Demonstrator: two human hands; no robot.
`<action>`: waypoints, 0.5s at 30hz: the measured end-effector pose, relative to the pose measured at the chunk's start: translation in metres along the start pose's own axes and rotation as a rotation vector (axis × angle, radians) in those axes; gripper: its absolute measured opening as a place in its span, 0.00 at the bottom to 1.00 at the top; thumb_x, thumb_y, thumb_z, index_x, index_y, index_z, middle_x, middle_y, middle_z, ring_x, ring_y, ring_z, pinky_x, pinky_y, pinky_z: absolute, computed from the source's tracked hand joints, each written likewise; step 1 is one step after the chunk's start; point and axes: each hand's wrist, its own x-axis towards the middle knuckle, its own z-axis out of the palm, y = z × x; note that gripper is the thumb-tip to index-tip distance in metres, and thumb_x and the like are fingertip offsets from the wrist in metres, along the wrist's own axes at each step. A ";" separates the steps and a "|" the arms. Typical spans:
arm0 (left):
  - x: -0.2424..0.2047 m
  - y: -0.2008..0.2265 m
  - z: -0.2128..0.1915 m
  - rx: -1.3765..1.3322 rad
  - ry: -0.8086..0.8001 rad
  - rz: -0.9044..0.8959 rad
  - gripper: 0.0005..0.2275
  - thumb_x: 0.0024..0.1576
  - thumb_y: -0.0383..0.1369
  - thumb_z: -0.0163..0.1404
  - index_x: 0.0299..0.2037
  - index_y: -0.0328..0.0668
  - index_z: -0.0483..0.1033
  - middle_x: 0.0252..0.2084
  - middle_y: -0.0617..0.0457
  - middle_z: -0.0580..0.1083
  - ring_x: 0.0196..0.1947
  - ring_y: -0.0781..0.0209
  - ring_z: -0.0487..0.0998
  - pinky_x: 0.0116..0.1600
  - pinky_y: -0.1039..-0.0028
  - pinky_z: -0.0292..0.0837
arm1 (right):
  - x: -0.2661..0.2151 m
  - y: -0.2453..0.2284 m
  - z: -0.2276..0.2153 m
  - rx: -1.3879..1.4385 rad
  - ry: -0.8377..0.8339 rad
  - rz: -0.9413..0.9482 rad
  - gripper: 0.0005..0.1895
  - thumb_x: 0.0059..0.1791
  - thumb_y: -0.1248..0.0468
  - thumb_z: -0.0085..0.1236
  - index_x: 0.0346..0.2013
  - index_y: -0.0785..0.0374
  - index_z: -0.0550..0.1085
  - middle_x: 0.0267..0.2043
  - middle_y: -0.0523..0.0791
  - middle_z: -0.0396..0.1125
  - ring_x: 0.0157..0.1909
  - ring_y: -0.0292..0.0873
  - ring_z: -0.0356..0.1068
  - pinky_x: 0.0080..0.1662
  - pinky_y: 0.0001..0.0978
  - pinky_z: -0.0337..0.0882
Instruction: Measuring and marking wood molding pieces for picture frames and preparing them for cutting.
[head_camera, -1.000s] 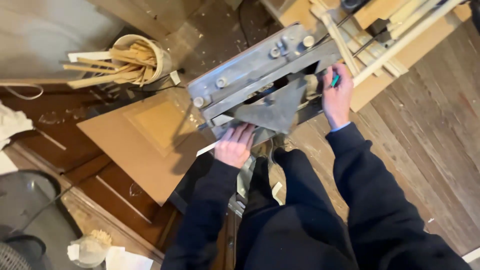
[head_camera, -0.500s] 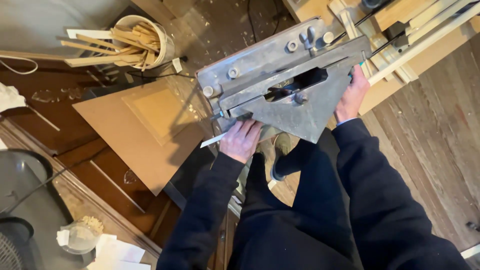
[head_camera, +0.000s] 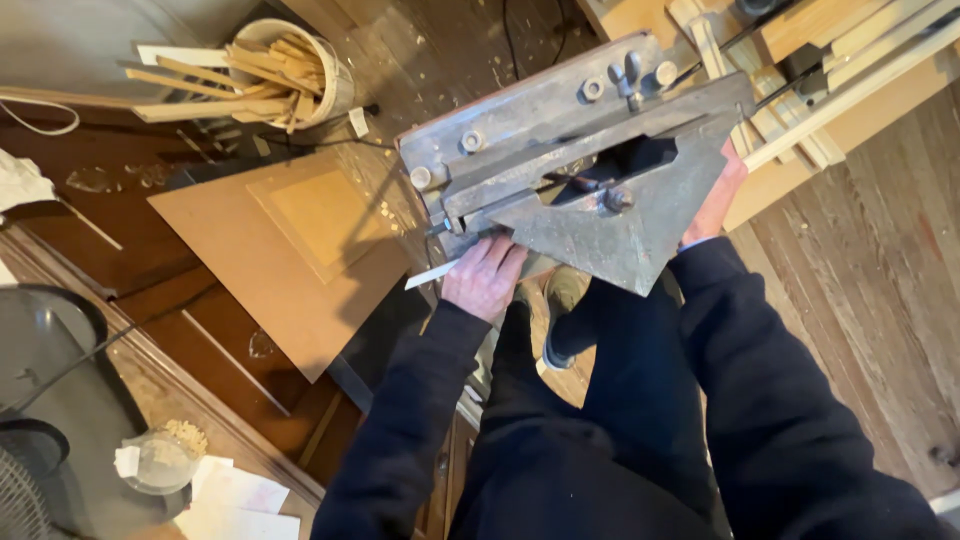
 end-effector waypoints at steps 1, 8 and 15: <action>-0.003 0.001 0.000 -0.001 -0.005 -0.005 0.11 0.51 0.26 0.54 0.44 0.40 0.77 0.45 0.48 0.75 0.42 0.54 0.77 0.47 0.69 0.75 | -0.003 0.006 0.001 0.001 -0.006 0.005 0.06 0.57 0.69 0.50 0.42 0.71 0.72 0.33 0.43 0.69 0.35 0.36 0.66 0.39 0.34 0.67; -0.004 0.001 0.003 -0.007 -0.009 -0.014 0.13 0.51 0.26 0.53 0.47 0.39 0.78 0.46 0.50 0.75 0.43 0.55 0.77 0.47 0.70 0.75 | -0.020 0.084 0.012 0.418 0.087 0.240 0.10 0.59 0.63 0.48 0.42 0.68 0.73 0.34 0.41 0.68 0.38 0.38 0.67 0.42 0.36 0.68; 0.005 0.004 -0.009 0.014 0.012 -0.022 0.19 0.52 0.24 0.50 0.55 0.39 0.78 0.54 0.51 0.76 0.47 0.57 0.77 0.51 0.71 0.76 | 0.003 0.010 0.005 -0.064 0.017 -0.067 0.12 0.56 0.64 0.58 0.46 0.72 0.73 0.37 0.53 0.73 0.38 0.49 0.74 0.41 0.40 0.70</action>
